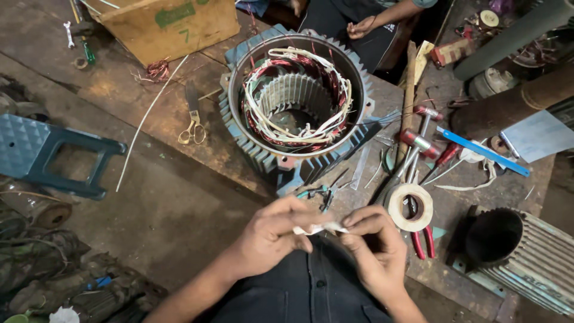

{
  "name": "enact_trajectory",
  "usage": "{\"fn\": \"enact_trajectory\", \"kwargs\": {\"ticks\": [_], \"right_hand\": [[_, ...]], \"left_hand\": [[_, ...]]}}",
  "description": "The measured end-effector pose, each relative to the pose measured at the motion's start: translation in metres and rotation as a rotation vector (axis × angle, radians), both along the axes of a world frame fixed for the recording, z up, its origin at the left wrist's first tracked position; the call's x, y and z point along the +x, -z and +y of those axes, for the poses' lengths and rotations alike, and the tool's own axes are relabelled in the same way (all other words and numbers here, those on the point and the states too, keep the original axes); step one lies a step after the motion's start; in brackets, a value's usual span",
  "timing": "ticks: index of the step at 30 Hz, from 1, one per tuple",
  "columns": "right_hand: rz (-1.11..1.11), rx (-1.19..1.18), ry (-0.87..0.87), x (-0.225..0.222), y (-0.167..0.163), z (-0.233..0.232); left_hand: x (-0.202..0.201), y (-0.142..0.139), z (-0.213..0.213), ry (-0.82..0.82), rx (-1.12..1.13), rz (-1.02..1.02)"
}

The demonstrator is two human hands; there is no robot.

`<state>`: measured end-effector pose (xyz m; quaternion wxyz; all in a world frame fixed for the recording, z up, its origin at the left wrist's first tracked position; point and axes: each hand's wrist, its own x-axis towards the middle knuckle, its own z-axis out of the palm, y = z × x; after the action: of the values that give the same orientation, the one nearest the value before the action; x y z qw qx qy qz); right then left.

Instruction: The person works on an electric motor stator, using pliers to cut and adjust copper windings, then wraps and secures sections with white tape. The person also uses scissors to trim tape and handles loose wires throughout the process.

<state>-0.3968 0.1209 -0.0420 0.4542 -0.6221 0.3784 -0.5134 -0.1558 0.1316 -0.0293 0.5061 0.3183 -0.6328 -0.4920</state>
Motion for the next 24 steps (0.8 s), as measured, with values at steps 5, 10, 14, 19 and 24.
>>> {"fn": "enact_trajectory", "kwargs": {"ticks": [5,10,14,19,24], "right_hand": [[-0.087,-0.043,-0.004,-0.009,-0.003,0.006],[0.098,-0.548,-0.21,0.004,-0.013,0.0],[0.165,-0.673,-0.203,0.017,-0.019,-0.007],[-0.244,-0.311,0.239,0.047,-0.019,-0.019],[0.146,-0.032,-0.011,0.067,-0.032,-0.032]], "left_hand": [[0.013,0.008,-0.002,-0.198,0.321,0.065],[0.013,0.017,-0.015,-0.31,0.37,0.311],[0.025,0.01,-0.025,-0.25,-0.014,0.148],[0.07,-0.021,-0.041,-0.134,-0.292,0.169],[0.094,-0.044,-0.066,0.099,-0.477,-0.079]]}}
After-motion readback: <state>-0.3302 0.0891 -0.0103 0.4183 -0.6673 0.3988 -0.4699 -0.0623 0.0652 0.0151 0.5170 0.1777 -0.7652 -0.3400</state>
